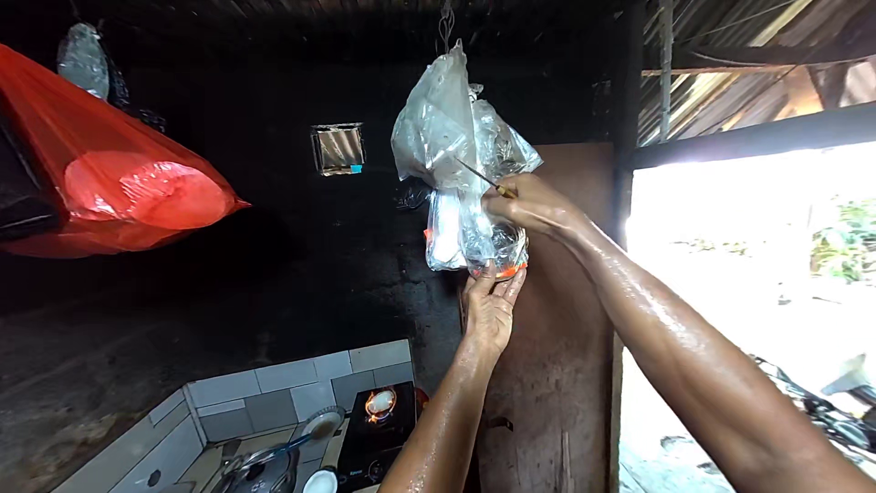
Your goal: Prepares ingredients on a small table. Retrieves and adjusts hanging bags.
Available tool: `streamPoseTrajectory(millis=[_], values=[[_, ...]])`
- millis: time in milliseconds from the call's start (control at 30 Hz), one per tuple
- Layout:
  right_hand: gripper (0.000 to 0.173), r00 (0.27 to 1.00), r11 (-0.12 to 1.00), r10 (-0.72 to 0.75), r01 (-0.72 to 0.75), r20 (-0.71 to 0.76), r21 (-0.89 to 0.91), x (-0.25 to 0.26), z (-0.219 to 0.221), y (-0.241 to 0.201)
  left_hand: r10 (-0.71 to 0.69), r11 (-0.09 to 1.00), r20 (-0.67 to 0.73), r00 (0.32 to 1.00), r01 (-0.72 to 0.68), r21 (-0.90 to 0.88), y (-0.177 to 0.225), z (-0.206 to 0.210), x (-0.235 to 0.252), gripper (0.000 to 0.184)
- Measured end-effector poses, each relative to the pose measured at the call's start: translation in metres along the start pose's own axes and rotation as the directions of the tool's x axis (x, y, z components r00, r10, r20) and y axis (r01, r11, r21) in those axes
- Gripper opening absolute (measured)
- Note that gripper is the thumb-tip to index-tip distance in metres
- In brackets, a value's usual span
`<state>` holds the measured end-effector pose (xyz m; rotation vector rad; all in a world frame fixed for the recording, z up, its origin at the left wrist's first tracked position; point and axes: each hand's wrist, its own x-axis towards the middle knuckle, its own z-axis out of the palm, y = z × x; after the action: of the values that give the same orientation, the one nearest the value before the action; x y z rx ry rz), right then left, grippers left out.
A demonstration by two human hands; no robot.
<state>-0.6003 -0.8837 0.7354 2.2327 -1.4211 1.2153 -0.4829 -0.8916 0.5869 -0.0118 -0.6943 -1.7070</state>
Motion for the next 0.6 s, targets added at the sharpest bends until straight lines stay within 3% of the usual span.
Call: streamPoseTrajectory(millis=[100, 200, 400, 500, 600], values=[[0.045, 0.981, 0.981, 0.136, -0.153, -0.140, -0.119, 0.005, 0.010, -0.015, 0.010, 0.996, -0.023, 1.000, -0.008, 0.091, -0.004, 0.007, -0.002, 0.050], [0.039, 0.963, 0.961, 0.215, -0.238, -0.162, -0.138, 0.011, 0.016, -0.021, 0.042, 0.981, -0.067, 0.997, -0.028, 0.193, -0.007, 0.017, -0.003, 0.053], [0.036, 0.927, 0.927, 0.367, -0.356, -0.079, 0.118, 0.011, 0.001, -0.037, 0.113, 0.939, -0.251, 0.961, -0.021, 0.343, -0.008, 0.038, 0.010, 0.052], [0.033, 0.904, 0.912, 0.408, -0.398, -0.128, 0.096, 0.003, -0.012, -0.047, 0.146, 0.942, -0.317, 0.937, -0.033, 0.334, -0.008, 0.042, 0.018, 0.054], [0.027, 0.924, 0.934, 0.354, -0.357, -0.146, 0.007, -0.007, -0.020, -0.042, 0.150, 0.956, -0.327, 0.933, -0.052, 0.289, -0.008, 0.044, 0.019, 0.055]])
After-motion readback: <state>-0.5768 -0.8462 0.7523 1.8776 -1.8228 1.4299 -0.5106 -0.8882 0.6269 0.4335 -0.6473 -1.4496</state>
